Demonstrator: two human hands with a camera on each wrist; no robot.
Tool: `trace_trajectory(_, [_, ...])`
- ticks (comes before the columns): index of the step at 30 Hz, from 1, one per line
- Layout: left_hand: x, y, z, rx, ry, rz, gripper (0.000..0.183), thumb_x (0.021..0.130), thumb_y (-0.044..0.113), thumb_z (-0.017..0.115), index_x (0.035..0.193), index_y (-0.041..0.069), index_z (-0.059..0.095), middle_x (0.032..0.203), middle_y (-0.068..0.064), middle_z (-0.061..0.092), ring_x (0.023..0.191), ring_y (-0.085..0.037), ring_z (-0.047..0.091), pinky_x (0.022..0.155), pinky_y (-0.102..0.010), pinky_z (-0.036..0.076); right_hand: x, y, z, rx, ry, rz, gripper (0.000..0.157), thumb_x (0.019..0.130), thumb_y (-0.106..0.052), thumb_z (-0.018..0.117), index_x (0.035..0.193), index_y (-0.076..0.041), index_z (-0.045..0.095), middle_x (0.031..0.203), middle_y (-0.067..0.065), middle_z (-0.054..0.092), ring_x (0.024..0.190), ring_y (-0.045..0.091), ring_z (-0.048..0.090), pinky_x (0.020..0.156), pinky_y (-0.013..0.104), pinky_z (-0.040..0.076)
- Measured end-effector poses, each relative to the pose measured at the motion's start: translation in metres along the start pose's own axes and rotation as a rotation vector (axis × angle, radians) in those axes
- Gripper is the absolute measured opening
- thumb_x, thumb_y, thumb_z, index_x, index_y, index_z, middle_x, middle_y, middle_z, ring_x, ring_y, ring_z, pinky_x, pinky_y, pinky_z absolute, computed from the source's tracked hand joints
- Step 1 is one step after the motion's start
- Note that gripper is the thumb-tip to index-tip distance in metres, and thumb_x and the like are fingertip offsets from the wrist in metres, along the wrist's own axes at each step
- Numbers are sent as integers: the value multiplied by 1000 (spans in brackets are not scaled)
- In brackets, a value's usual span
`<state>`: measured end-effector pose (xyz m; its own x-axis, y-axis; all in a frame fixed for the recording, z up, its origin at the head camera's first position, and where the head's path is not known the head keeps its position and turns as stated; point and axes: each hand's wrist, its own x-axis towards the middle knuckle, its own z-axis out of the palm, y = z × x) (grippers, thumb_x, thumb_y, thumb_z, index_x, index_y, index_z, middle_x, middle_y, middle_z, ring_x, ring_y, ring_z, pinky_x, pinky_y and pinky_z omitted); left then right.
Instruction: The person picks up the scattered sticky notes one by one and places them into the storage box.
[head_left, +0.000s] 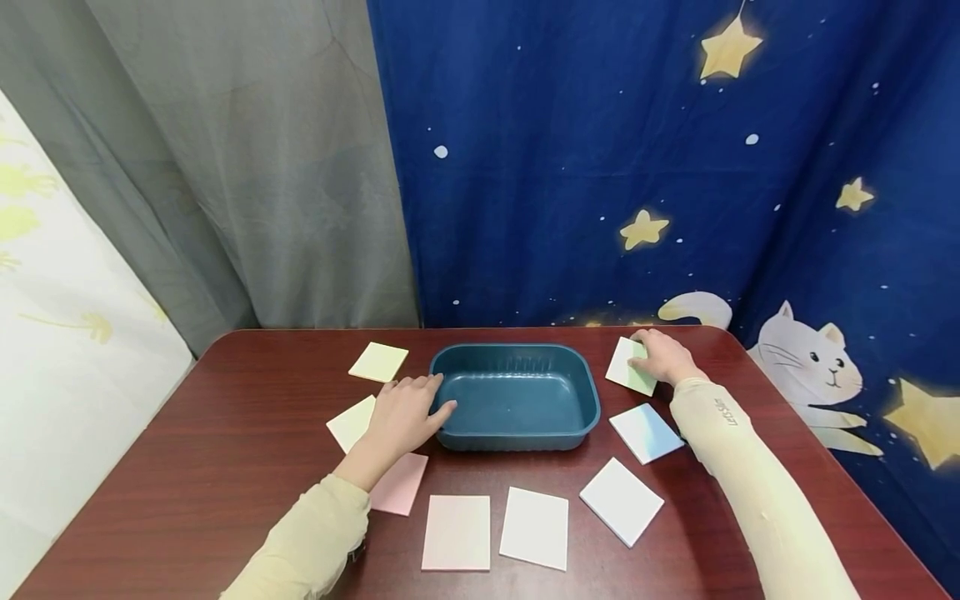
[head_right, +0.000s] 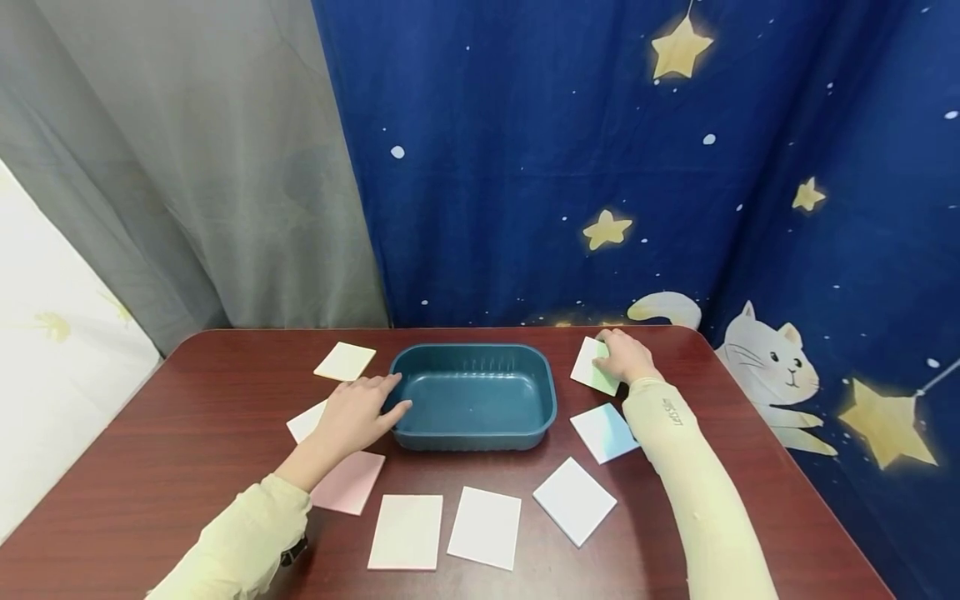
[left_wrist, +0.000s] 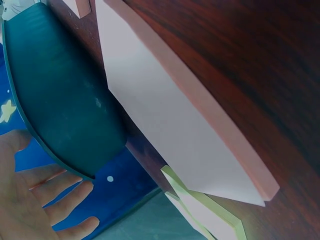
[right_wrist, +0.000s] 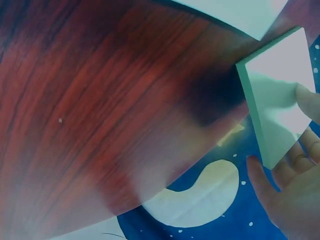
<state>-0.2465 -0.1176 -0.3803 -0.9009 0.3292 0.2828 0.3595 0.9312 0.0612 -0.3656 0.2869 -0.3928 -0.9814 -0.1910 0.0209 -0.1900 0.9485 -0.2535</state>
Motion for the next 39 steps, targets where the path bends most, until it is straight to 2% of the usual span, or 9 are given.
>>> trace_trajectory(6, [0,-1,-1,6,-8,-4,53,84,43,53,119,4,55,109,-12,58,95,-29,54,81,-49,37,-2,-6,-8,19,77,-91,27,80,-13,61,105,-2,58,101,18,58,89,32,54,70,46,40])
trace_trajectory(11, [0,-3,0,1,-5,0,52,84,42,53,119,4,55,109,-12,58,94,-29,55,81,-50,37,-6,-13,-17,39,58,-163,21,81,-9,59,101,-2,60,90,13,61,83,29,56,69,44,41])
trace_trajectory(17, [-1,-3,1,-8,-5,2,53,84,42,52,119,3,54,110,-12,58,94,-29,55,80,-49,38,-12,-23,-30,25,50,-185,20,83,-9,55,101,-4,60,90,10,60,82,26,55,69,44,41])
trace_trajectory(24, [-1,-3,2,-14,-2,-3,52,84,41,53,119,3,54,110,-13,58,93,-29,55,80,-49,38,-18,-34,-47,-5,90,-256,17,84,-7,55,99,-3,60,89,11,60,79,27,56,69,43,41])
trace_trajectory(39, [-2,-3,2,-25,8,2,51,84,40,54,119,3,55,109,-13,58,93,-29,56,80,-48,38,-28,-65,-76,-69,160,-334,18,84,-7,55,100,-6,61,92,10,60,78,23,54,66,40,43])
